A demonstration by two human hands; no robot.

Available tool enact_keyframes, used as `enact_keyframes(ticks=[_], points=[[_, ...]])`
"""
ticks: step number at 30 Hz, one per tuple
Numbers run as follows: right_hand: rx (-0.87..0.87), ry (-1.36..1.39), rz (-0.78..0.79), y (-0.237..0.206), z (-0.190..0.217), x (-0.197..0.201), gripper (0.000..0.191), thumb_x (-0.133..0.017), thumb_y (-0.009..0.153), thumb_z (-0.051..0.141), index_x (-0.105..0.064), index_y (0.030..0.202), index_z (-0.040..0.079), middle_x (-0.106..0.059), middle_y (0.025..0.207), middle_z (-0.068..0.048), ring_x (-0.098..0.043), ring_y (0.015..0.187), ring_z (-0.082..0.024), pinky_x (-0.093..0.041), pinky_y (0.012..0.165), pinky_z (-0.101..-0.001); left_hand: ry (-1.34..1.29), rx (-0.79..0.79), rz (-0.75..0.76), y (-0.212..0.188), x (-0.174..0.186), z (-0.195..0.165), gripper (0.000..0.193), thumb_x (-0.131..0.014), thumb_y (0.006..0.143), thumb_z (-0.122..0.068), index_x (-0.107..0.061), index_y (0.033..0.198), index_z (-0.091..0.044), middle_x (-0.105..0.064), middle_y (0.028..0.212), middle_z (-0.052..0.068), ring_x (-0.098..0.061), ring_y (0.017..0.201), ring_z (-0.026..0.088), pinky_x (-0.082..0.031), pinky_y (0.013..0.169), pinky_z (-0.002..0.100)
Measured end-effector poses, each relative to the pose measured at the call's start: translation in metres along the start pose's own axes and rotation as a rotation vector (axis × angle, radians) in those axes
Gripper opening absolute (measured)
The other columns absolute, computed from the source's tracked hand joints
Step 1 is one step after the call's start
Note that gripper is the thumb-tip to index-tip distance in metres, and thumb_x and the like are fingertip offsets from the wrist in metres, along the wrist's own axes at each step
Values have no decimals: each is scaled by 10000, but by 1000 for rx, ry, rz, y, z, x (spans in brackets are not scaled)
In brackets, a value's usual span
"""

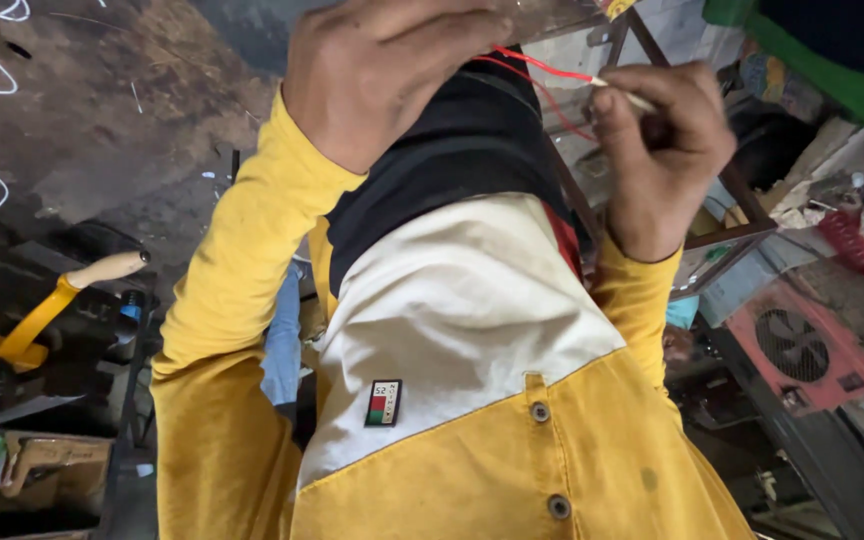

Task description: The person winds copper wire around a motor stator, then uses a wooden stick to separate and organize the windings. They trim excess wire with scissors and continue arranging the coils by hand.

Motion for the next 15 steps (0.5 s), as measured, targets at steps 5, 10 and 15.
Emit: enact_keyframes(ticks=[5,10,15], points=[[73,-83,-20,16,10,1,219,-918,960,147,-773,1086,42,-486,1086,-32,-469,1041,-160,-385,908,-305,-53,44,25,2,-1,5,251,-754,1017,-13,-706,1247,-98,-695,1149,47,-705,1035,271,-579,876,384],[134,-172,-41,22,22,-2,233,-944,891,169,-806,1033,48,-482,1013,-42,-438,1029,-195,-331,965,-353,-63,23,36,4,-3,3,349,-718,985,28,-679,1313,-86,-671,1178,46,-687,1017,247,-565,867,355],[332,-326,-21,24,35,-5,151,-923,925,106,-820,1008,35,-684,1017,-65,-500,1038,-240,-344,1009,-393,149,7,85,2,-9,-4,311,-753,950,-36,-714,1253,-92,-671,1119,25,-674,993,250,-552,843,380]])
Point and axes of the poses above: each hand's wrist, its own y-axis towards the middle knuckle, its own x-axis out of the back of the hand, z = x × y, the point moved 8 cm from there along y, towards the middle knuckle
